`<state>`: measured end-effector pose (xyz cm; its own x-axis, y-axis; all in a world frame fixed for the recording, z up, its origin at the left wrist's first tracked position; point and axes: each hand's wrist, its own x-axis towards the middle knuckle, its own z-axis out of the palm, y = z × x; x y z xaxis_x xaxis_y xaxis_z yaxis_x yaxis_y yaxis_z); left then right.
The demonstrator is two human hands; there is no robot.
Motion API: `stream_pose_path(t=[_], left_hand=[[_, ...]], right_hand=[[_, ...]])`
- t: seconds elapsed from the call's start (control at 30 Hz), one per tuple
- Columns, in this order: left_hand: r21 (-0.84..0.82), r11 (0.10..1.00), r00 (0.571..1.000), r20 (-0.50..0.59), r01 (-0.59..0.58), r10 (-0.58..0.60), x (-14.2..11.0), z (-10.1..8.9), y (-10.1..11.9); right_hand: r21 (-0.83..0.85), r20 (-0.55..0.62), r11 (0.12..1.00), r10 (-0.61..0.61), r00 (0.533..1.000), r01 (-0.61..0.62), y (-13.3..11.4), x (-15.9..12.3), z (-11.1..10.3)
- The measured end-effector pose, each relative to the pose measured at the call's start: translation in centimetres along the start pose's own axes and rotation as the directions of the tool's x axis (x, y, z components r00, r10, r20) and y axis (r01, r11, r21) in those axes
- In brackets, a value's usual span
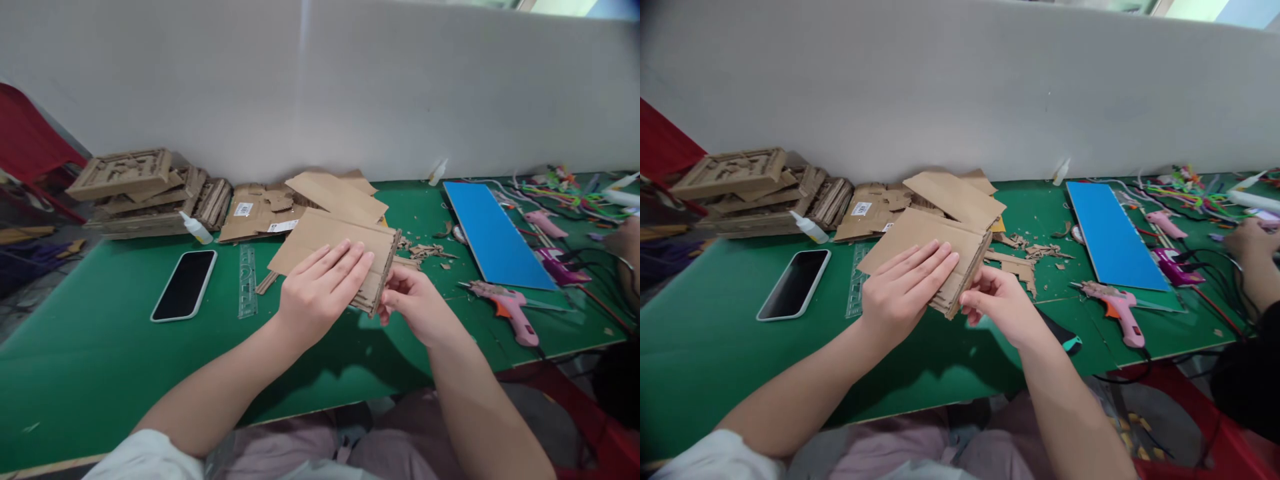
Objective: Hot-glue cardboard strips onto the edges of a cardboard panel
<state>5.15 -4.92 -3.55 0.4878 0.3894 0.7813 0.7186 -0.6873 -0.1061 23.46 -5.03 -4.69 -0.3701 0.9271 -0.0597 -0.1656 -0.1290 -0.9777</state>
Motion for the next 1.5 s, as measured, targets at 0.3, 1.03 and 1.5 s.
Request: stream_pose_path(t=[0.3,1.03,1.5], left_hand=[[-0.011,1.000,1.000,-0.019,0.003,-0.003,0.0,-0.2,0.1],[-0.068,0.982,0.983,-0.060,-0.178,0.174,0.5,-1.6,0.5],[-0.121,0.974,0.981,-0.072,-0.190,0.183,0.6,-2.3,0.8]], right_hand=[[0.049,-0.029,0.999,0.003,1.000,-0.001,-0.7,-0.4,0.8],[0.159,-0.188,0.978,-0.102,0.977,0.133,-2.0,-1.4,-0.6],[0.212,-0.189,0.967,-0.100,0.977,0.140,-2.5,-2.2,-0.3]])
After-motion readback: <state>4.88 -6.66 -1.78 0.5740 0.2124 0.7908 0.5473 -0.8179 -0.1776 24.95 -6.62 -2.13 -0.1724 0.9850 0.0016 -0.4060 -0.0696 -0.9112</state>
